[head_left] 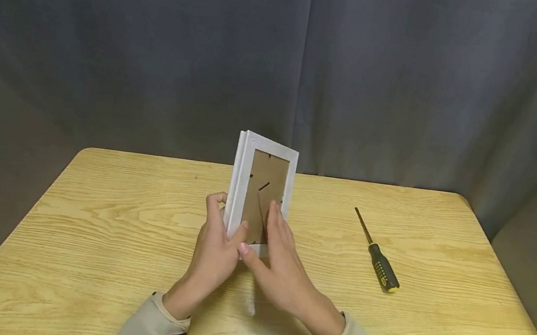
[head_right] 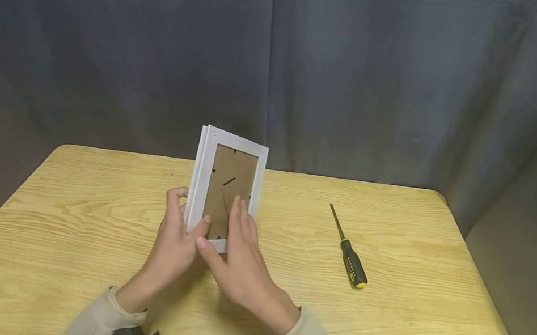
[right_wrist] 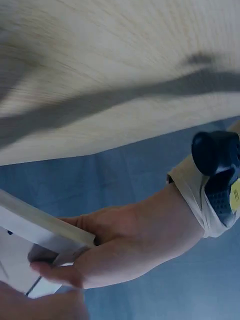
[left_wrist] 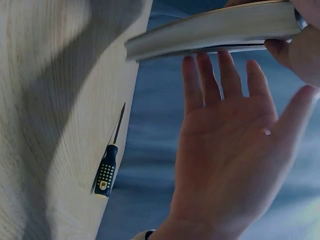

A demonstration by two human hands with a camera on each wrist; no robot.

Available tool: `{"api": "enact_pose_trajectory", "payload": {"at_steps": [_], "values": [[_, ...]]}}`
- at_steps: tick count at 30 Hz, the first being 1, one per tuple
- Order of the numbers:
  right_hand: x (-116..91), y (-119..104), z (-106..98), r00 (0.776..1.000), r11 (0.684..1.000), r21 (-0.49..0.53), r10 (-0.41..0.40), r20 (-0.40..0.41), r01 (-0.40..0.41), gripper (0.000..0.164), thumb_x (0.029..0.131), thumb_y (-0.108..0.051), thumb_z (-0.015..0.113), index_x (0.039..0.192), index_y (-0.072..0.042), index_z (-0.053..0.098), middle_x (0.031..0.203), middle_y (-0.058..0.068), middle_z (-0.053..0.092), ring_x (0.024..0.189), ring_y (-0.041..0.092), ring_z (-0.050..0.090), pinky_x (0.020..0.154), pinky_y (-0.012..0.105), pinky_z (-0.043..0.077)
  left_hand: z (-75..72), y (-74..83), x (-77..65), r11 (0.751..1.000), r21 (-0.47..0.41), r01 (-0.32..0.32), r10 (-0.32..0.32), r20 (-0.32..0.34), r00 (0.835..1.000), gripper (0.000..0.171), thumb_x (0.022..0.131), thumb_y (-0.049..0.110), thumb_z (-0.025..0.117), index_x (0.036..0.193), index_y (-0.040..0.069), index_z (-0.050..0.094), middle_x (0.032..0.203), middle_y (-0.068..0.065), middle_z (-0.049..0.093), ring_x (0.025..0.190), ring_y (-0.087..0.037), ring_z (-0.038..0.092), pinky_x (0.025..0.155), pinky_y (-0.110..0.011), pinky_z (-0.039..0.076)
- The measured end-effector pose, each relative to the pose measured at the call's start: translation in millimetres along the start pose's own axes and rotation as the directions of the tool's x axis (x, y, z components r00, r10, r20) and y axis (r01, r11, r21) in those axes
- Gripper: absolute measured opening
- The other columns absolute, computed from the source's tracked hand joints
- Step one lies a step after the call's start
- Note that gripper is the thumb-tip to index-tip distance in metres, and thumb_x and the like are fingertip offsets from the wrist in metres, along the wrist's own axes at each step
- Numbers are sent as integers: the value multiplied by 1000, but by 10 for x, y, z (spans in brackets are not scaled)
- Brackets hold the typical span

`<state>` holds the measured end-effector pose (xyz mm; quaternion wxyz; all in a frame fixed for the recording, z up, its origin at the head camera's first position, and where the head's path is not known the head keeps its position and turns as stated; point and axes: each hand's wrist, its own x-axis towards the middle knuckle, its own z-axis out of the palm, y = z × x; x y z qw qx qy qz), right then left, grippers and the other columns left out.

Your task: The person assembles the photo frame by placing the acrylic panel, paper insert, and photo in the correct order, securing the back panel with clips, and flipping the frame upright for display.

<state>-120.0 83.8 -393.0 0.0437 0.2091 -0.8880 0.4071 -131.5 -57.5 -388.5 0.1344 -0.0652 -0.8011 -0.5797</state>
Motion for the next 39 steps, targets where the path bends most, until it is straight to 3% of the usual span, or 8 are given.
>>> {"api": "enact_pose_trajectory", "payload": {"at_steps": [4, 8, 16, 20, 25, 28, 32, 39], "values": [[44, -32, 2, 998, 971, 238, 31, -50, -18, 82, 97, -44, 42, 152, -9, -8, 158, 16, 3, 143, 25, 11, 111, 42, 19, 22, 45, -29, 987, 136, -90, 93, -16, 996, 51, 85, 5, 60, 128, 15, 33, 106, -13, 66, 80, -22, 63, 60, -34, 52], [90, -68, -26, 991, 869, 494, 84, -102, -22, 80, 98, -34, 43, 151, -16, -14, 157, 17, 11, 141, 25, 18, 107, 41, 29, 44, 81, -41, 931, 304, -204, 223, -28, 975, 54, 80, 3, 63, 127, 12, 37, 96, -14, 68, 70, -21, 62, 53, -33, 49], [120, -173, -62, 986, 806, 592, 122, -117, -29, 80, 99, -35, 42, 151, -12, -15, 157, 17, 13, 141, 28, 19, 109, 45, 23, 57, 165, -54, 815, 453, -361, 377, 58, 924, 66, 78, 2, 69, 134, 12, 36, 89, -17, 68, 62, -21, 63, 48, -32, 50], [141, -180, -57, 987, 767, 641, 75, -143, 34, 73, 100, -27, 40, 153, -10, -8, 157, 17, 14, 140, 32, 21, 110, 43, 23, 66, 191, -79, 713, 530, -459, 465, 132, 876, 63, 77, 6, 71, 133, 9, 42, 96, -16, 70, 70, -24, 67, 53, -35, 53], [160, -204, -101, 959, 633, 774, 222, -176, -4, 63, 99, -30, 42, 153, -12, 13, 154, 13, 24, 136, 29, 32, 107, 38, 30, 80, 218, -150, 600, 577, -554, 513, 254, 820, 54, 80, 19, 68, 130, 7, 53, 120, -11, 65, 93, -25, 66, 69, -35, 56], [176, -192, -147, 933, 544, 839, 315, -173, -28, 58, 100, -29, 40, 152, -12, 19, 153, 9, 29, 134, 25, 35, 106, 37, 32, 67, 234, -171, 620, 537, -572, 480, 317, 818, 51, 86, 30, 63, 132, 10, 55, 131, -6, 59, 107, -23, 61, 82, -36, 52], [187, -144, -200, 910, 442, 895, 393, -130, -63, 48, 101, -23, 35, 148, -15, 30, 146, 7, 41, 128, 23, 44, 102, 36, 38, 6, 252, -141, 741, 396, -542, 437, 328, 838, 32, 92, 29, 57, 119, 13, 64, 123, 0, 64, 113, -14, 57, 91, -32, 48], [180, -68, -257, 885, 325, 934, 466, -23, -147, 47, 95, -17, 36, 141, -13, 38, 135, 13, 51, 117, 25, 54, 94, 37, 46, -160, 262, -19, 838, 251, -485, 430, 242, 870, 14, 94, 15, 51, 91, 11, 63, 93, 7, 63, 81, -2, 57, 68, -23, 51]]}}
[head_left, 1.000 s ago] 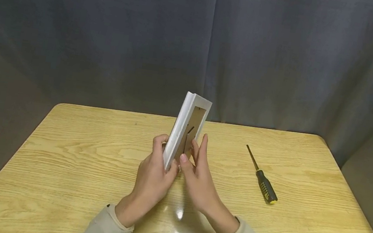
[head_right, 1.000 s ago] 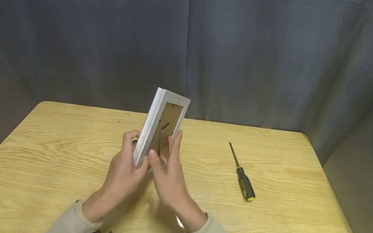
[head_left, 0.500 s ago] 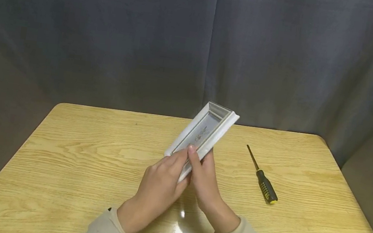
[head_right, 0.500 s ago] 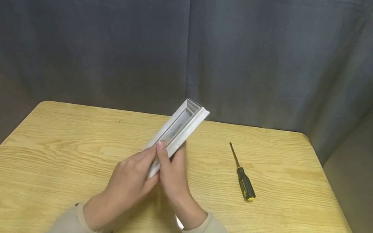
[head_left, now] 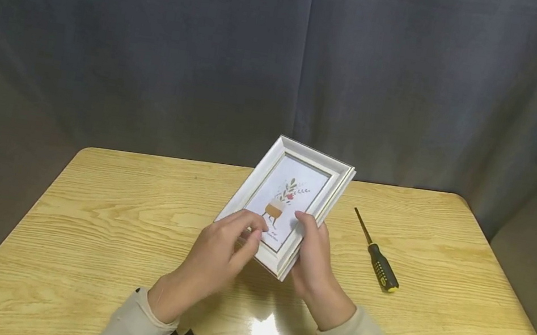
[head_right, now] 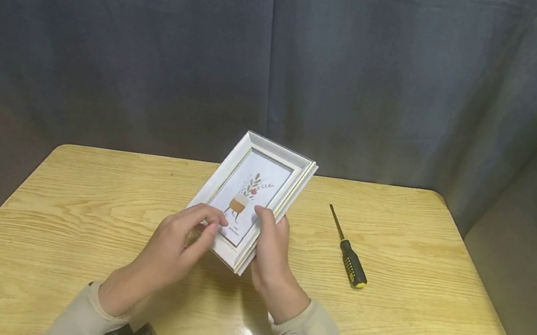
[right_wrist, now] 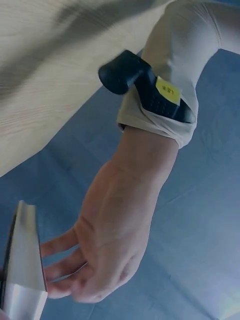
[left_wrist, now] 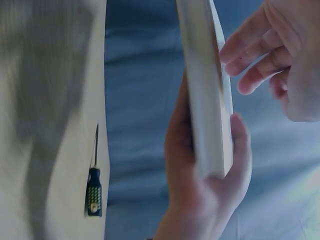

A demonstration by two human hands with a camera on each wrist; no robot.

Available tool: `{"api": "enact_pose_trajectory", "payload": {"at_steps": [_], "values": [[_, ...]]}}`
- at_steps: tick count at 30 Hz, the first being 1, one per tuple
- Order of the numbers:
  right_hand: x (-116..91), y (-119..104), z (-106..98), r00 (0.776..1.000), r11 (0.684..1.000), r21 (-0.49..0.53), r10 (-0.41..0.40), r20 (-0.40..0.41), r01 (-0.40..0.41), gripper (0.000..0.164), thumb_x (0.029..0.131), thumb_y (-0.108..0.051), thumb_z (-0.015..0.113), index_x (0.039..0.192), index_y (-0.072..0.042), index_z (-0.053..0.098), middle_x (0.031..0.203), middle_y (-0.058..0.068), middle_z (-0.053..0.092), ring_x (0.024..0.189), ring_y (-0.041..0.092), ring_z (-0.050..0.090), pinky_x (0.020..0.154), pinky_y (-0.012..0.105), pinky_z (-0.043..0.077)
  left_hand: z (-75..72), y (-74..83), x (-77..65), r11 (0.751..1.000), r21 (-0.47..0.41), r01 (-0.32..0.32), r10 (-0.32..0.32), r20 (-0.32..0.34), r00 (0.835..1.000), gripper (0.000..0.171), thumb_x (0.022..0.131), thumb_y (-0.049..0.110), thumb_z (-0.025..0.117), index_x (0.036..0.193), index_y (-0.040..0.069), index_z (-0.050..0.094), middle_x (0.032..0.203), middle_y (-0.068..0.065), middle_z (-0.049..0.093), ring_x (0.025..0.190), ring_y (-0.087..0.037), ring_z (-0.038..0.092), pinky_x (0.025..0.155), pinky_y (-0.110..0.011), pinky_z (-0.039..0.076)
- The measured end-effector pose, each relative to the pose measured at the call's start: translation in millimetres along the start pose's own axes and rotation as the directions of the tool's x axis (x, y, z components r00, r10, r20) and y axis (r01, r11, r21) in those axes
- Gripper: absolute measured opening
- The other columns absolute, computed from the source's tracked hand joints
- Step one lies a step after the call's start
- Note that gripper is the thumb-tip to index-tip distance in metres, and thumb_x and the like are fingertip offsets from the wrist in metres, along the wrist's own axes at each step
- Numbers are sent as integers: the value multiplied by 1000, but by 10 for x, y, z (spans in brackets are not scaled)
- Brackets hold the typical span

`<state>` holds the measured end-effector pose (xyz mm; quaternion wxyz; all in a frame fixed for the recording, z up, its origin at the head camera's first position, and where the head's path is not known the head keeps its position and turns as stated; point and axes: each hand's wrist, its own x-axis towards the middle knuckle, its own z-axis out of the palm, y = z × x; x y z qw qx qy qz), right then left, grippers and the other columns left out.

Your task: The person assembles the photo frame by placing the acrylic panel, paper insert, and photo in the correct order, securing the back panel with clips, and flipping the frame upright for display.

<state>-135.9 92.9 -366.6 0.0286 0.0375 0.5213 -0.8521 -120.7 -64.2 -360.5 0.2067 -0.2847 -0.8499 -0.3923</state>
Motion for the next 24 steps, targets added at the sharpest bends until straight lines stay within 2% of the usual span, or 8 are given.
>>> {"api": "enact_pose_trajectory", "payload": {"at_steps": [5, 7, 11, 15, 17, 19, 22, 24], "values": [[-10, -13, -55, 999, 999, 10, 33, 15, -33, 46, 93, -16, 36, 139, -10, 40, 130, 18, 54, 109, 26, 60, 90, 41, 48, -125, -101, 19, 998, 24, 53, -51, -77, 996, 19, 95, 14, 45, 89, 10, 63, 92, 5, 63, 78, -6, 52, 66, -28, 49], [-20, -27, -83, 999, 999, 7, 49, 22, -50, 44, 93, -17, 37, 136, -11, 43, 127, 18, 56, 107, 27, 61, 89, 42, 49, -162, -144, 23, 998, 30, 64, -59, -124, 990, 21, 95, 15, 46, 80, 11, 59, 92, 3, 64, 81, -7, 53, 65, -29, 47], [-43, -58, -138, 997, 997, -48, 68, 37, -66, 43, 92, -18, 37, 134, -10, 46, 123, 16, 59, 104, 26, 63, 88, 42, 50, -208, -200, 25, 995, 19, 102, -94, -240, 966, 31, 93, 16, 53, 64, 14, 44, 94, 0, 65, 87, -9, 57, 63, -29, 44], [-69, -85, -179, 997, 994, -98, 57, 56, -52, 44, 92, -18, 37, 134, -9, 47, 118, 14, 62, 101, 25, 64, 86, 42, 51, -220, -248, 16, 985, -55, 165, -174, -294, 940, 32, 89, 16, 60, 66, 12, 39, 99, -3, 64, 92, -12, 58, 63, -31, 47], [-82, -99, -196, 996, 993, -111, 53, 70, -45, 43, 92, -18, 37, 133, -8, 47, 114, 12, 64, 99, 25, 65, 84, 42, 52, -220, -274, 6, 968, -127, 217, -243, -259, 935, 27, 89, 20, 62, 74, 9, 41, 105, -3, 63, 95, -13, 57, 66, -33, 49], [-91, -111, -210, 995, 992, -120, 44, 87, -33, 43, 92, -17, 37, 133, -6, 47, 109, 10, 65, 96, 24, 65, 83, 42, 52, -222, -292, -5, 933, -224, 283, -324, -172, 930, 25, 89, 24, 62, 89, 8, 44, 111, -3, 60, 99, -14, 57, 70, -35, 51], [-102, -129, -226, 992, 992, -125, 24, 123, -9, 44, 93, -16, 35, 133, -3, 45, 106, 7, 66, 96, 24, 65, 83, 43, 52, -231, -305, -25, 847, -360, 391, -418, 1, 908, 36, 91, 30, 59, 117, 14, 39, 114, -5, 59, 97, -17, 60, 74, -36, 52], [-105, -141, -234, 990, 991, -133, 7, 144, 12, 44, 93, -15, 35, 134, -2, 45, 106, 5, 67, 96, 24, 65, 83, 43, 52, -241, -311, -36, 792, -430, 434, -439, 93, 894, 46, 92, 30, 56, 131, 22, 32, 111, -9, 62, 92, -20, 63, 72, -35, 53]]}}
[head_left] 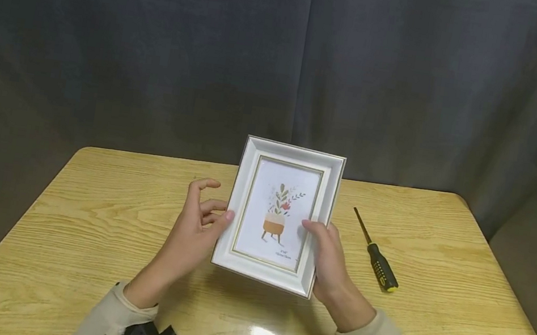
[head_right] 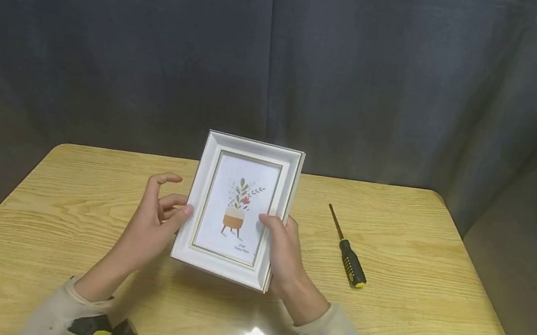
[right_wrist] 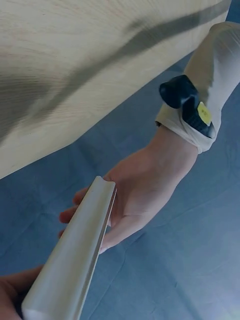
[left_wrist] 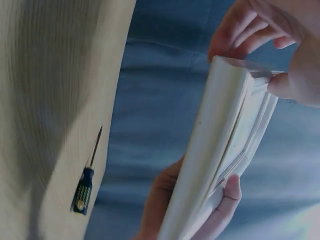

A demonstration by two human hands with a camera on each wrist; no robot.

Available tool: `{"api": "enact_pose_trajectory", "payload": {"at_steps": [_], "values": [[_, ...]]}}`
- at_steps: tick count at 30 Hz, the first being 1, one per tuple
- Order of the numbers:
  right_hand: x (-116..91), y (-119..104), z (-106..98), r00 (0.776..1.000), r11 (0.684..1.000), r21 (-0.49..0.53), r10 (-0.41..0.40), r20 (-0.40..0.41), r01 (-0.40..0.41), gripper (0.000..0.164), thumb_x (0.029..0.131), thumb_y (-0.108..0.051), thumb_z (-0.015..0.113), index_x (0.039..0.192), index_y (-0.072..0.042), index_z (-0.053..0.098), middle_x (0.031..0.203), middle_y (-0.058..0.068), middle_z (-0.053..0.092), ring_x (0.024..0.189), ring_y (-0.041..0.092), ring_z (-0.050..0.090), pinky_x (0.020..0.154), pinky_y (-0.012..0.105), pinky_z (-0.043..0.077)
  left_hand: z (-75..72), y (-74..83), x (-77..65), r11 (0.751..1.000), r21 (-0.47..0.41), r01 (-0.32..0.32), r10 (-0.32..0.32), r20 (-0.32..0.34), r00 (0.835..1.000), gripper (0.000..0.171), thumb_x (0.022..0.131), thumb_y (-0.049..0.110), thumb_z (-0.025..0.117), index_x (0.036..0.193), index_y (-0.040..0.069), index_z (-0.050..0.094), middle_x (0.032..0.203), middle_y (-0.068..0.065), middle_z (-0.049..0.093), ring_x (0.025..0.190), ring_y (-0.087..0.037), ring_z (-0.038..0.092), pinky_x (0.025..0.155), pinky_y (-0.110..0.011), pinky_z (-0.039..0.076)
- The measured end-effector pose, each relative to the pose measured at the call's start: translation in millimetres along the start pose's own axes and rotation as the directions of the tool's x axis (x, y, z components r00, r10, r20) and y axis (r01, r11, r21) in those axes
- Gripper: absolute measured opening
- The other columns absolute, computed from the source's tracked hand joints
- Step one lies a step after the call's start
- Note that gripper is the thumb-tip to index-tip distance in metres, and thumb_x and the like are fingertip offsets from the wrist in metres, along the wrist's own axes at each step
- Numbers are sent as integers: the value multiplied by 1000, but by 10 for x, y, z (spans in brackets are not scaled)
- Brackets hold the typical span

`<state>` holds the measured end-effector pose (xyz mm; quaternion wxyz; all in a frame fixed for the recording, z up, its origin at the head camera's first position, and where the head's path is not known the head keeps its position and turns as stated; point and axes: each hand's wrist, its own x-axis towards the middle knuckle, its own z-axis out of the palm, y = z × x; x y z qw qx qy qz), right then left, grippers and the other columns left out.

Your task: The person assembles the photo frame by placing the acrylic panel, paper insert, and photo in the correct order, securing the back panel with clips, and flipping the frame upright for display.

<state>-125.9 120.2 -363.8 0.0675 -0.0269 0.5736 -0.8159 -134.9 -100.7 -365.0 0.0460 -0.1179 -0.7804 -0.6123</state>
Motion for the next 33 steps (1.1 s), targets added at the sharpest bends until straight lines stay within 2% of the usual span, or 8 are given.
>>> {"api": "enact_pose_trajectory", "payload": {"at_steps": [2, 5, 9, 12, 15, 23, 27, 33], "values": [[-6, -10, -17, 1000, 1000, -9, -17, 18, 17, 44, 93, -15, 34, 134, -1, 44, 106, 5, 67, 97, 24, 65, 83, 43, 52, -9, 0, -10, 997, -75, 27, -23, 61, 998, 51, 94, 27, 54, 138, 28, 28, 108, -14, 65, 87, -23, 66, 70, -37, 55], [-3, -22, -53, 999, 999, -25, -36, 32, 37, 44, 94, -16, 34, 133, 0, 44, 105, 5, 67, 95, 25, 65, 82, 44, 52, -28, -1, -21, 985, -166, 45, -17, 167, 986, 53, 97, 23, 49, 145, 25, 28, 111, -20, 64, 85, -26, 67, 69, -41, 56], [11, -36, -118, 998, 997, -50, -48, 40, 50, 43, 95, -18, 33, 133, -1, 43, 102, 4, 67, 91, 24, 66, 79, 43, 53, -60, 3, -36, 970, -232, 78, -1, 316, 949, 53, 99, 22, 44, 148, 14, 25, 121, -25, 59, 90, -28, 67, 72, -45, 55], [26, -46, -155, 997, 996, -62, -63, 50, 66, 43, 95, -18, 33, 132, 0, 43, 100, 2, 68, 88, 22, 67, 76, 42, 54, -78, 8, -48, 966, -247, 81, 16, 370, 929, 53, 100, 23, 43, 149, 15, 23, 125, -25, 57, 91, -29, 67, 74, -47, 54], [44, -57, -168, 993, 993, -59, -98, 60, 101, 43, 95, -16, 34, 132, 4, 43, 98, 1, 70, 86, 22, 68, 75, 41, 55, -87, 16, -65, 965, -253, 72, 29, 374, 927, 52, 99, 21, 43, 148, 17, 23, 128, -24, 55, 90, -30, 67, 74, -49, 54], [86, -116, -165, 984, 975, -135, -174, 28, 177, 41, 96, -14, 47, 131, 6, 47, 100, 0, 70, 86, 23, 68, 73, 40, 55, -83, 46, -107, 959, -281, 41, 49, 304, 952, 49, 98, 14, 45, 144, 17, 27, 126, -27, 56, 91, -30, 67, 74, -49, 54], [88, -132, -188, 982, 964, -185, -186, 38, 190, 42, 96, -16, 48, 134, 1, 46, 108, 11, 69, 88, 25, 68, 74, 42, 55, -80, 53, -105, 954, -300, 13, 70, 265, 962, 48, 98, 14, 44, 144, 14, 28, 126, -28, 55, 97, -29, 65, 75, -47, 54], [75, -83, -249, 966, 923, -283, -246, 84, 259, 44, 97, -12, 47, 139, 0, 42, 115, 29, 61, 91, 24, 67, 70, 41, 55, -99, 30, -77, 951, -310, -12, 72, 182, 981, 48, 98, 13, 45, 142, 10, 29, 121, -28, 56, 99, -27, 64, 76, -42, 54]]}}
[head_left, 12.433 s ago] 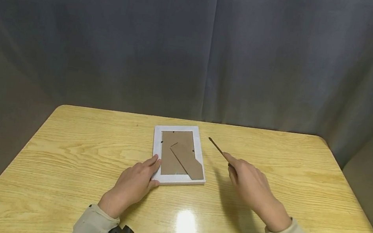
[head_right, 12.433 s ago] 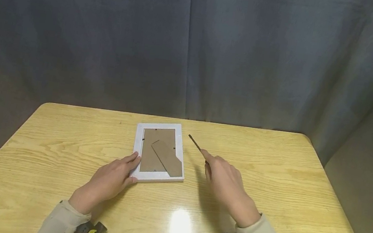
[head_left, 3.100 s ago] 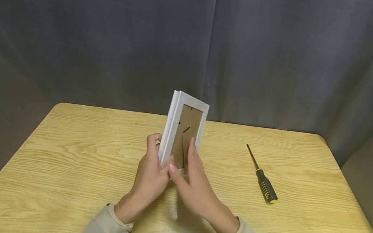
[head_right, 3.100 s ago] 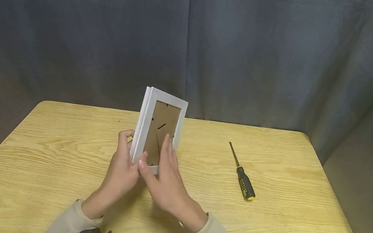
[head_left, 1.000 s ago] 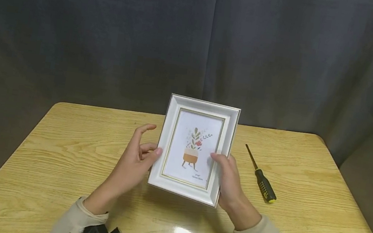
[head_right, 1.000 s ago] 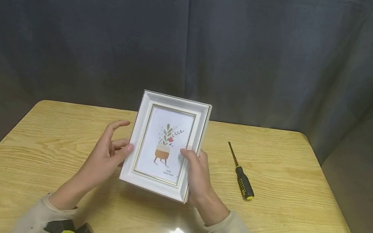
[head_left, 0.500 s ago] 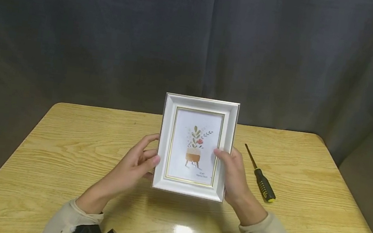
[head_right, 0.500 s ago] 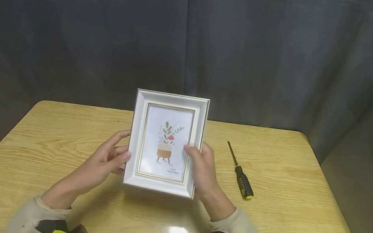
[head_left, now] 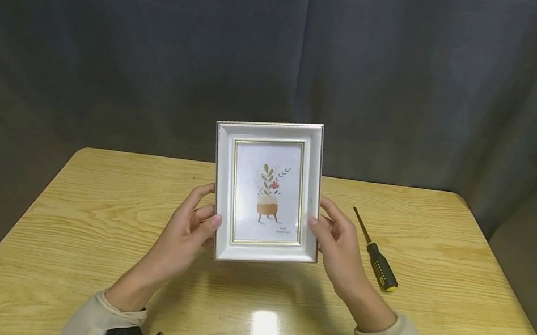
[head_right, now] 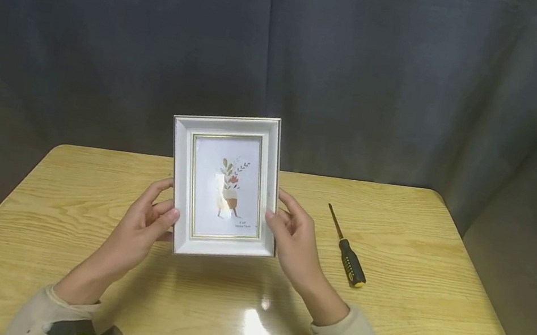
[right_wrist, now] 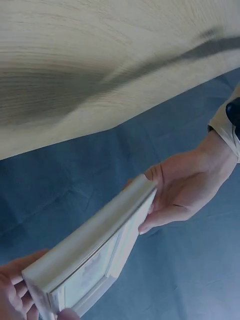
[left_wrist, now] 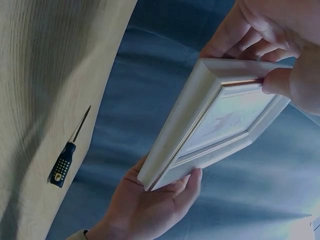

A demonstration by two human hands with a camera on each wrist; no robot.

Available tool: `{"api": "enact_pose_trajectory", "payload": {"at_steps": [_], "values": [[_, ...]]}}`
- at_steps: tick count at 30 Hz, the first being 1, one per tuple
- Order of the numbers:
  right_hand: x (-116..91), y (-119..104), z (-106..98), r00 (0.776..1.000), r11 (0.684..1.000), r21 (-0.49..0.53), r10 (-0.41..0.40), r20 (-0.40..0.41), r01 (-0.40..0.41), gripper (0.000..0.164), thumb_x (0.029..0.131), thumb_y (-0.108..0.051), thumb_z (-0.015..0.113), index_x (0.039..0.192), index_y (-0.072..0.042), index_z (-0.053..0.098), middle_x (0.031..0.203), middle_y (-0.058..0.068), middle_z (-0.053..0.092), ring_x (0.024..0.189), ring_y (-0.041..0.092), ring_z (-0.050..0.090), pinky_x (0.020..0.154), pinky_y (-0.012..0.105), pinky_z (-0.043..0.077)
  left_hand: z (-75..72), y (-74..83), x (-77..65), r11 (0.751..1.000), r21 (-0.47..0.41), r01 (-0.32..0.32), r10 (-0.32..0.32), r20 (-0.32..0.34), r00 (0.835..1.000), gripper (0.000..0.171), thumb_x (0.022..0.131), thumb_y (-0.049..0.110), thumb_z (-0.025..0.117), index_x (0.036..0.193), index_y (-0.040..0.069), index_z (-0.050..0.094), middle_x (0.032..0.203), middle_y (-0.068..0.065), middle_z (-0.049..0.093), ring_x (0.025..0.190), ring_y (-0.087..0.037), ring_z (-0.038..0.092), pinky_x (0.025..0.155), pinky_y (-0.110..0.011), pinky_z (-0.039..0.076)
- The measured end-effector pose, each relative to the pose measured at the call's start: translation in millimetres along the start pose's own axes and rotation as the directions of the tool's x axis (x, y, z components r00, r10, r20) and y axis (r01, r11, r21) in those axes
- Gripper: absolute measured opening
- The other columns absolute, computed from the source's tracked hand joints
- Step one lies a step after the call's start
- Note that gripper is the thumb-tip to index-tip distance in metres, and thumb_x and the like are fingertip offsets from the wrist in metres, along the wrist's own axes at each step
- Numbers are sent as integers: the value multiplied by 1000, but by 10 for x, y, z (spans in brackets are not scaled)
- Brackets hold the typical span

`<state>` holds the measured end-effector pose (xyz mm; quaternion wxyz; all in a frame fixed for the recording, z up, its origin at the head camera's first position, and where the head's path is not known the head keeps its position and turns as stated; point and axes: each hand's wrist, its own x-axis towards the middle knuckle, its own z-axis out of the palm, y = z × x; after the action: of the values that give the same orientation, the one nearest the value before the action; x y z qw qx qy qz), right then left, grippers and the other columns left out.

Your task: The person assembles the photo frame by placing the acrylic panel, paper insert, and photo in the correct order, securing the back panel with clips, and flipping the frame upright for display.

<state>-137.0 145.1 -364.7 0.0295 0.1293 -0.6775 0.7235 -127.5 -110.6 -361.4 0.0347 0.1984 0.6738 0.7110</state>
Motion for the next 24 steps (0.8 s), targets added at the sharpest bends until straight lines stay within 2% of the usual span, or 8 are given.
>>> {"api": "enact_pose_trajectory", "payload": {"at_steps": [6, 12, 17, 21, 24], "values": [[-8, 70, -45, 999, 1000, 15, -16, 40, 15, 50, 98, -15, 47, 144, 0, 35, 120, 30, 58, 93, 27, 67, 72, 42, 55, 6, 10, 31, 1000, -5, 31, -31, -31, 999, 54, 95, 16, 53, 144, 12, 32, 117, -23, 58, 93, -26, 65, 75, -42, 54], [11, 87, -62, 999, 1000, 16, 24, 48, -25, 50, 98, -16, 47, 144, -1, 34, 122, 29, 57, 94, 28, 66, 74, 42, 54, -11, -13, 89, 992, 99, 76, -66, -102, 993, 60, 91, 24, 58, 146, 13, 36, 116, -16, 59, 93, -22, 64, 75, -37, 55], [64, 96, -63, 998, 999, 3, 37, 44, -37, 50, 97, -17, 48, 144, -1, 36, 119, 29, 59, 90, 29, 67, 70, 43, 55, -35, -71, 120, 988, 121, 96, -82, -114, 990, 61, 92, 22, 58, 147, 9, 35, 112, -19, 61, 92, -19, 65, 76, -35, 54], [108, 105, -48, 998, 999, -40, 32, 45, -31, 49, 97, -16, 48, 143, -3, 39, 113, 29, 62, 84, 28, 68, 66, 42, 55, -50, -111, 149, 985, 123, 118, -104, -114, 988, 58, 94, 18, 54, 147, 7, 34, 113, -19, 62, 93, -19, 65, 76, -38, 54], [139, 116, -49, 999, 995, -95, 35, 42, -31, 48, 97, -16, 48, 143, -3, 40, 109, 28, 64, 82, 27, 68, 65, 41, 56, -60, -132, 174, 978, 157, 141, -121, -126, 985, 56, 95, 17, 52, 147, 7, 34, 114, -18, 62, 94, -18, 64, 77, -37, 53]]}}
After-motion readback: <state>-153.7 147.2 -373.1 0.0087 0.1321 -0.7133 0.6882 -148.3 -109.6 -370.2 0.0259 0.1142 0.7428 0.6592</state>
